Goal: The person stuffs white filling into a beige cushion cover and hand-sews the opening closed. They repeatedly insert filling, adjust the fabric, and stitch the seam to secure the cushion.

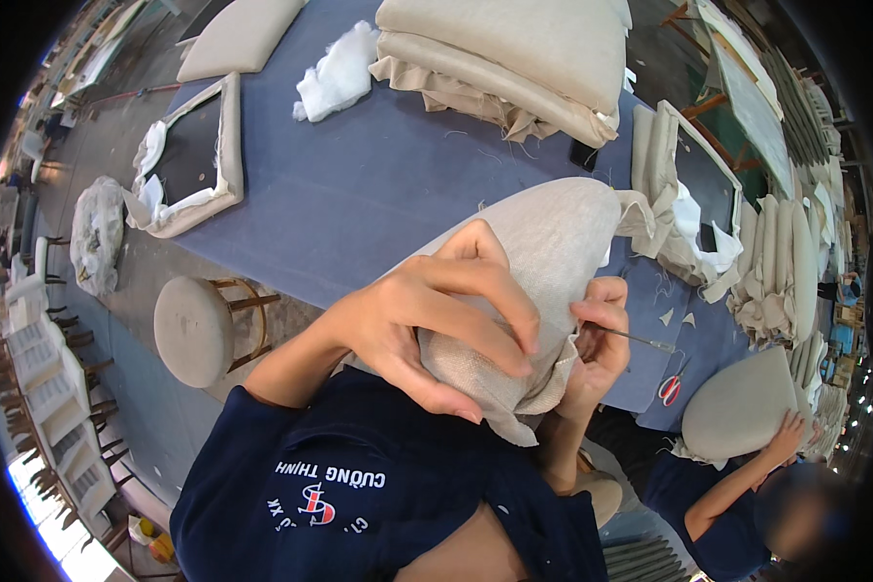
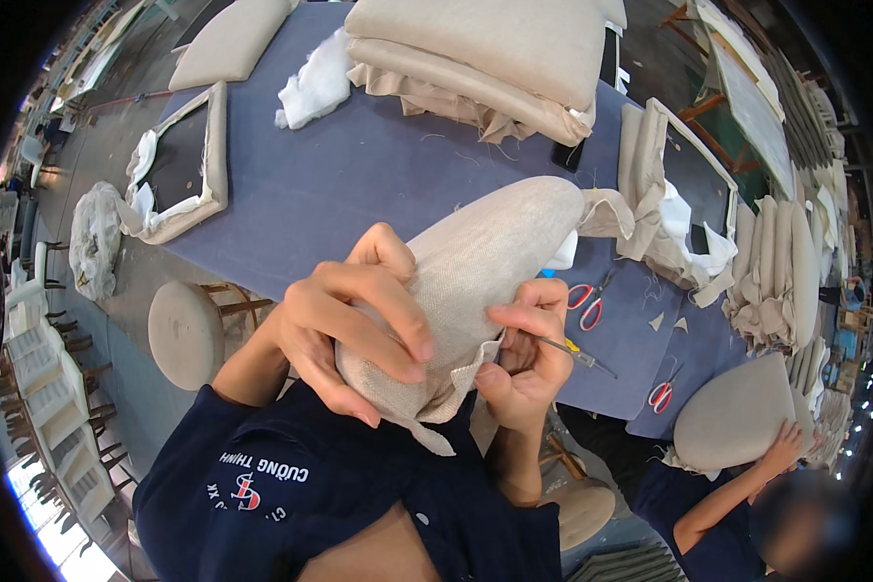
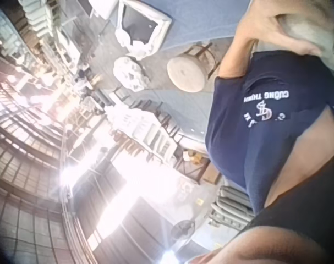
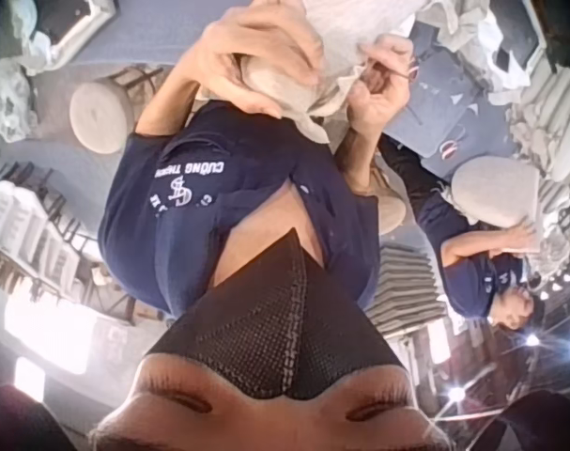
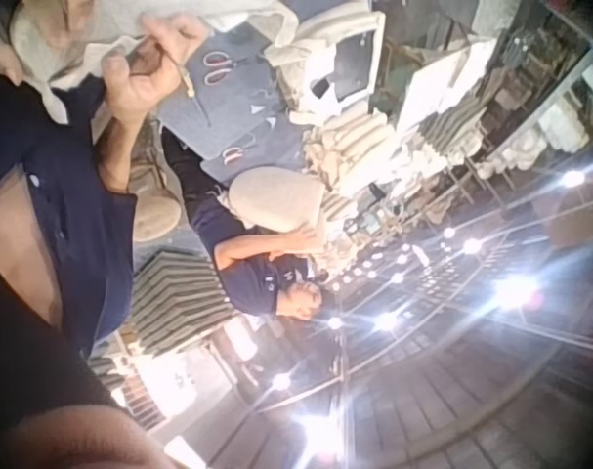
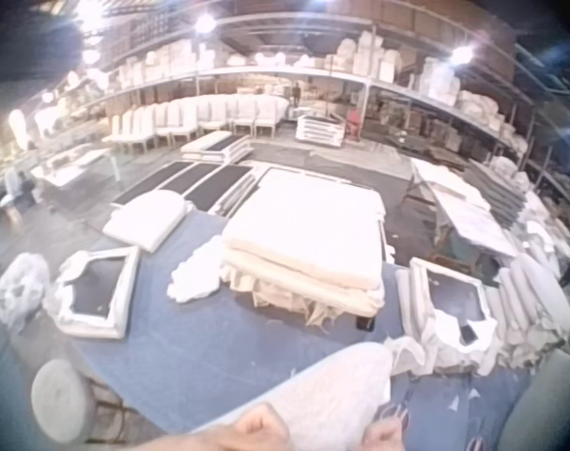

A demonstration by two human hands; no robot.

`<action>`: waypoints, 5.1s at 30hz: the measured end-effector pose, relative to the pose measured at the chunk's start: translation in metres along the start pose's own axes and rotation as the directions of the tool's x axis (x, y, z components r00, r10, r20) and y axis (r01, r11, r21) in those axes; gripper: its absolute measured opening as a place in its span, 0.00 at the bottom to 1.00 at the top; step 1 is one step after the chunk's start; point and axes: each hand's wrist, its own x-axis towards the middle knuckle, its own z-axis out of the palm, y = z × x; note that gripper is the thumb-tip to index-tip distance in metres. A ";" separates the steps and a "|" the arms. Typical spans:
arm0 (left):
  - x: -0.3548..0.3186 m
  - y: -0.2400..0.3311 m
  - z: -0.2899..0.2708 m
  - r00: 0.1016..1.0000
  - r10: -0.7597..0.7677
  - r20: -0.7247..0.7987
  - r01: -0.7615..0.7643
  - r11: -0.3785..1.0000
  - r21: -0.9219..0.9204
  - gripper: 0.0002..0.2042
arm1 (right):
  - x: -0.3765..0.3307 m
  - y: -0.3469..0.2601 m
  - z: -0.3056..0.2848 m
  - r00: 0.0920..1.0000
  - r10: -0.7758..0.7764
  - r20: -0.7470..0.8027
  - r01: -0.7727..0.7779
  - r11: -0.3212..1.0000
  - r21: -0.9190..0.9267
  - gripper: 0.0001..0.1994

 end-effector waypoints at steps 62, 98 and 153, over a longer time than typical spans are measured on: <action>-0.017 -0.006 -0.049 0.939 0.087 -0.333 -0.017 0.978 0.207 0.18 | 0.020 -0.038 0.025 0.945 -0.169 0.280 0.309 0.745 -0.592 0.16; -0.011 0.011 -0.003 0.964 -0.007 -0.266 0.078 0.963 0.258 0.24 | 0.051 -0.114 0.003 0.744 0.138 0.653 0.477 0.575 -0.665 0.14; -0.005 0.007 0.005 0.992 -0.030 -0.121 0.041 0.995 0.096 0.21 | 0.067 -0.085 -0.027 0.570 0.164 0.805 0.192 0.927 -0.324 0.07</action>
